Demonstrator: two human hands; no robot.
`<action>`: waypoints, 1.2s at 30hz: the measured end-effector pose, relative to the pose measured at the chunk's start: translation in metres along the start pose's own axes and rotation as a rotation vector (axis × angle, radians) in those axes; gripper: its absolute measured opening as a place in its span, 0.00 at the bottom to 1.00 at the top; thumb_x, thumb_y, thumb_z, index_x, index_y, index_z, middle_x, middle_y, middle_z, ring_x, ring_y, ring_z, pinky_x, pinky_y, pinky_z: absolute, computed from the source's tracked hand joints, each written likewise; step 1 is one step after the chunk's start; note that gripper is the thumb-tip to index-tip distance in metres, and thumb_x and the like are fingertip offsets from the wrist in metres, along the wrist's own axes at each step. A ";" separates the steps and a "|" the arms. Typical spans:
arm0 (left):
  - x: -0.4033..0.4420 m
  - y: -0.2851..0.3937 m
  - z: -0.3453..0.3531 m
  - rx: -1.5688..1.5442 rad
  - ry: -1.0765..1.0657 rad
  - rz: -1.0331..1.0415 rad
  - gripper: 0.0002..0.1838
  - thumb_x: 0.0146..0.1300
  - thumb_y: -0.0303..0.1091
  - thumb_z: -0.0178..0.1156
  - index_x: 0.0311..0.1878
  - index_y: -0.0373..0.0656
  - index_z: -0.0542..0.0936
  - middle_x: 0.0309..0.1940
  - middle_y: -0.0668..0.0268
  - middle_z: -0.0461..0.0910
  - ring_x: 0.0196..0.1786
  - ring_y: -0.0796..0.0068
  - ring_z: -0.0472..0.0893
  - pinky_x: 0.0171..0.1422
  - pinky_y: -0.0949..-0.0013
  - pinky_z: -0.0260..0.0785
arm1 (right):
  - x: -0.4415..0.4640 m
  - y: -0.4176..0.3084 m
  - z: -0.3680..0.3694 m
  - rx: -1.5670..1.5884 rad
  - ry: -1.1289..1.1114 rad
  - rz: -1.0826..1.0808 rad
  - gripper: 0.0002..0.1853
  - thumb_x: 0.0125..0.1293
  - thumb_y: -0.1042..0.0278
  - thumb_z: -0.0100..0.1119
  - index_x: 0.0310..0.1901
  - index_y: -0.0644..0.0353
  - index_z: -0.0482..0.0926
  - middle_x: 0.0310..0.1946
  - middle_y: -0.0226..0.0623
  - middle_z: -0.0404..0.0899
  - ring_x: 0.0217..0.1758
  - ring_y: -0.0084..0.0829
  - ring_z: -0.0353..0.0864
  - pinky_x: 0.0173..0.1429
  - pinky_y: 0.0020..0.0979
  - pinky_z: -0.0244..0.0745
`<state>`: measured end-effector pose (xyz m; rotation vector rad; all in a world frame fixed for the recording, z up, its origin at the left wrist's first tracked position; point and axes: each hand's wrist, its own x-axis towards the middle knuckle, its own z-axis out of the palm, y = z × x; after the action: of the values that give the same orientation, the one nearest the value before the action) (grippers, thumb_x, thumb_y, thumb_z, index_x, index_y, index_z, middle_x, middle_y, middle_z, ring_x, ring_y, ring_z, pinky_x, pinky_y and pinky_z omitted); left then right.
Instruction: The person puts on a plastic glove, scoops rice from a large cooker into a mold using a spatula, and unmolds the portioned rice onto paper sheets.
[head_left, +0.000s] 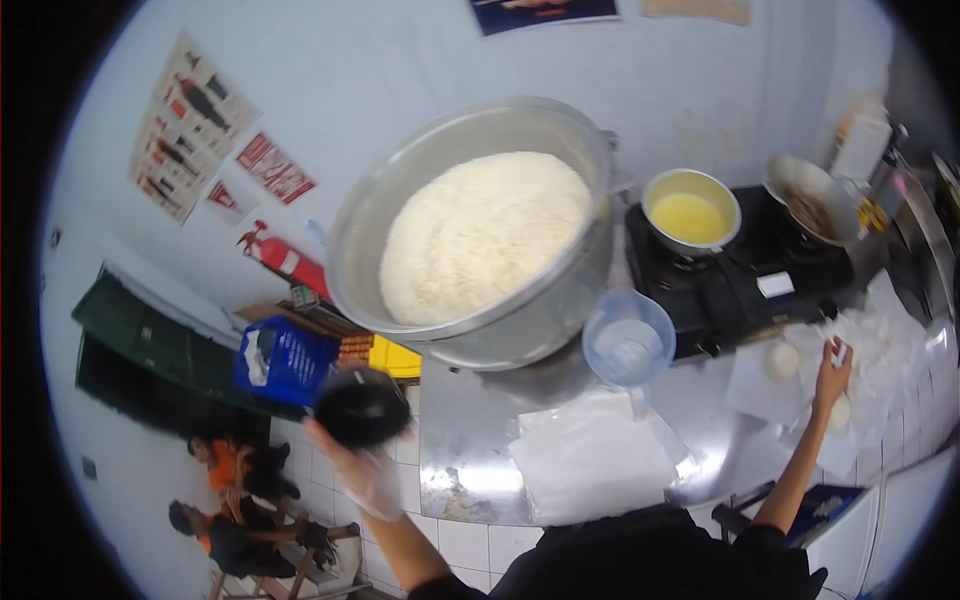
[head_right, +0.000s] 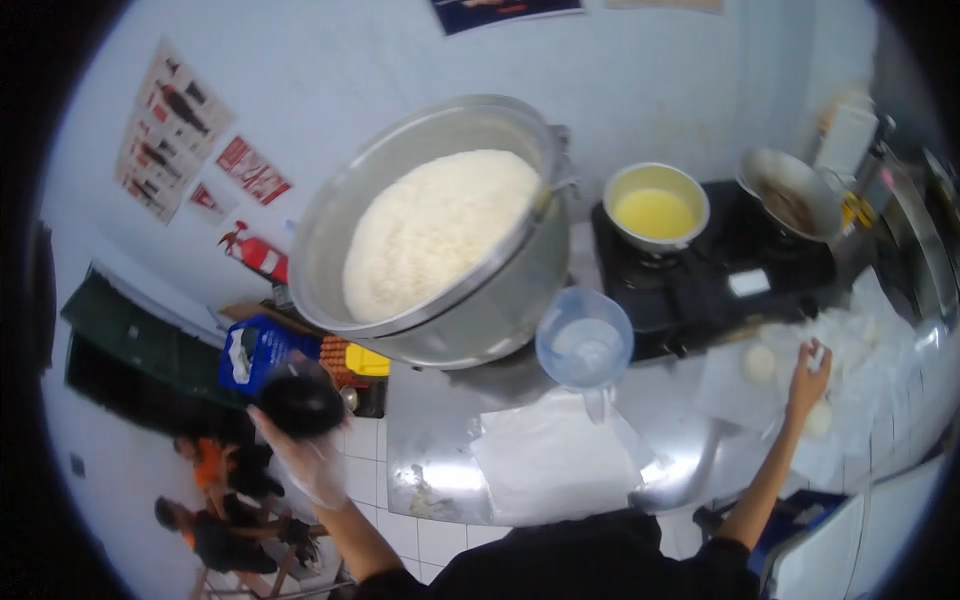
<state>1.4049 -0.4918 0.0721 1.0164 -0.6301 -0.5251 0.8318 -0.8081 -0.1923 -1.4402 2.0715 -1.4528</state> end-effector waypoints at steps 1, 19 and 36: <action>0.029 0.019 0.000 0.079 0.005 0.075 0.34 0.69 0.66 0.43 0.63 0.47 0.70 0.51 0.59 0.79 0.46 0.67 0.83 0.32 0.68 0.80 | -0.003 -0.018 0.004 0.002 -0.008 -0.002 0.19 0.66 0.54 0.63 0.52 0.58 0.78 0.45 0.38 0.82 0.51 0.33 0.79 0.56 0.33 0.70; 0.266 -0.136 0.093 2.245 -0.802 0.414 0.30 0.65 0.61 0.53 0.46 0.37 0.73 0.40 0.54 0.74 0.42 0.60 0.77 0.46 0.64 0.74 | 0.013 -0.097 0.056 -0.004 0.051 -0.088 0.16 0.71 0.58 0.58 0.53 0.58 0.78 0.53 0.31 0.80 0.57 0.25 0.74 0.61 0.29 0.64; 0.222 -0.141 0.095 1.881 -1.305 0.054 0.31 0.68 0.59 0.51 0.42 0.32 0.75 0.33 0.50 0.79 0.40 0.51 0.81 0.45 0.57 0.75 | 0.029 -0.113 0.043 -0.131 0.212 -0.134 0.18 0.72 0.58 0.56 0.53 0.64 0.80 0.56 0.38 0.80 0.62 0.32 0.75 0.70 0.34 0.63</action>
<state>1.4804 -0.7588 0.0347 2.3246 -2.5721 -0.3898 0.9114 -0.8599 -0.1113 -1.5624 2.2731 -1.6106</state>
